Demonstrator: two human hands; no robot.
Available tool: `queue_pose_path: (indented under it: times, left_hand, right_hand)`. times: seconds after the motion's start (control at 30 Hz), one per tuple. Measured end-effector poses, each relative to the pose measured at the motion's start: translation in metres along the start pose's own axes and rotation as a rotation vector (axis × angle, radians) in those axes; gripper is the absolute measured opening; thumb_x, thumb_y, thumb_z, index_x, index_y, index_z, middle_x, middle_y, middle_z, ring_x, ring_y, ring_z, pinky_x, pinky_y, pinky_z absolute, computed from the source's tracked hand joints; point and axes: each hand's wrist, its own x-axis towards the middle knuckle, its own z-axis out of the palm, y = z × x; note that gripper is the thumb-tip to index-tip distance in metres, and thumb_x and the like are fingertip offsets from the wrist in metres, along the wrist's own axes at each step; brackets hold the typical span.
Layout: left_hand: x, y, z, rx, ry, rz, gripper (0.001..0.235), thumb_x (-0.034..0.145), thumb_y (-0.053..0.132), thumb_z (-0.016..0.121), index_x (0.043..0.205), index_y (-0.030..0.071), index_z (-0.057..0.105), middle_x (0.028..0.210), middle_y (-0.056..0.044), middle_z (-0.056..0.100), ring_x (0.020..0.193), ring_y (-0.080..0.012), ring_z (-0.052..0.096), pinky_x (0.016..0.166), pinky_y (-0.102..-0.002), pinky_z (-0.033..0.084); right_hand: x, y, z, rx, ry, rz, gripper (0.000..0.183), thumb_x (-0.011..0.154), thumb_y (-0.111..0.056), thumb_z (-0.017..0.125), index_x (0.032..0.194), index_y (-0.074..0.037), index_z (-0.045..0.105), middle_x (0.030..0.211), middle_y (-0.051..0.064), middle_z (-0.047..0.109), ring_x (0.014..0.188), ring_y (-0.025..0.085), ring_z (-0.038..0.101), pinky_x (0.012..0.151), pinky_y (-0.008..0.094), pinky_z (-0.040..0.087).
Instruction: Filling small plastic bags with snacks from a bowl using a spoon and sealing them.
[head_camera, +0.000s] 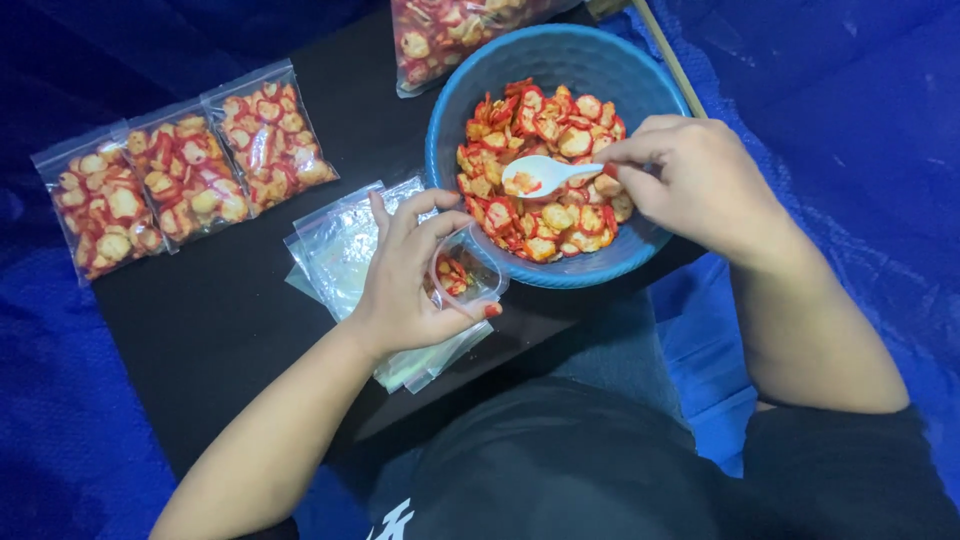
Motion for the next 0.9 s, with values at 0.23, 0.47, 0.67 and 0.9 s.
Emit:
queue_pose_path:
  times: [0.23, 0.47, 0.67, 0.9]
  left_hand:
    - [-0.004, 0.006, -0.003, 0.057, -0.015, 0.016, 0.074, 0.078, 0.049, 0.081, 0.135, 0.017, 0.05, 0.145, -0.015, 0.049, 0.142, -0.0349, 0.051, 0.124, -0.072, -0.004]
    - [-0.003, 0.008, -0.005, 0.039, -0.031, 0.011, 0.074, 0.079, 0.045, 0.082, 0.137, 0.014, 0.048, 0.144, -0.013, 0.048, 0.141, -0.0336, 0.05, 0.123, -0.075, -0.007]
    - [-0.003, 0.01, -0.007, 0.038, -0.033, -0.004, 0.071, 0.077, 0.048, 0.08, 0.133, 0.015, 0.051, 0.142, -0.014, 0.049, 0.14, -0.0339, 0.052, 0.122, -0.074, -0.007]
    - [-0.003, 0.01, -0.008, 0.054, -0.03, 0.003, 0.071, 0.076, 0.048, 0.08, 0.132, 0.014, 0.051, 0.141, -0.014, 0.049, 0.139, -0.0347, 0.053, 0.123, -0.072, -0.007]
  right_hand:
    - [-0.03, -0.035, -0.023, 0.003, 0.084, -0.191, 0.017, 0.1, 0.001, 0.069, 0.113, 0.001, 0.08, 0.096, 0.012, 0.072, 0.088, 0.027, 0.069, 0.077, 0.037, 0.049]
    - [-0.052, -0.077, -0.017, -0.088, 0.297, -0.431, 0.024, 0.096, 0.013, 0.068, 0.113, -0.002, 0.078, 0.101, 0.013, 0.071, 0.086, 0.033, 0.067, 0.078, 0.045, 0.05]
    - [-0.057, -0.034, 0.004, -0.063, 0.402, -0.265, 0.019, 0.101, 0.016, 0.072, 0.115, 0.005, 0.08, 0.101, 0.021, 0.071, 0.088, 0.035, 0.065, 0.082, 0.044, 0.051]
    - [-0.043, -0.005, 0.046, 0.059, 0.517, -0.148, 0.018, 0.099, 0.009, 0.072, 0.112, 0.001, 0.081, 0.098, 0.016, 0.072, 0.09, 0.03, 0.068, 0.083, 0.04, 0.045]
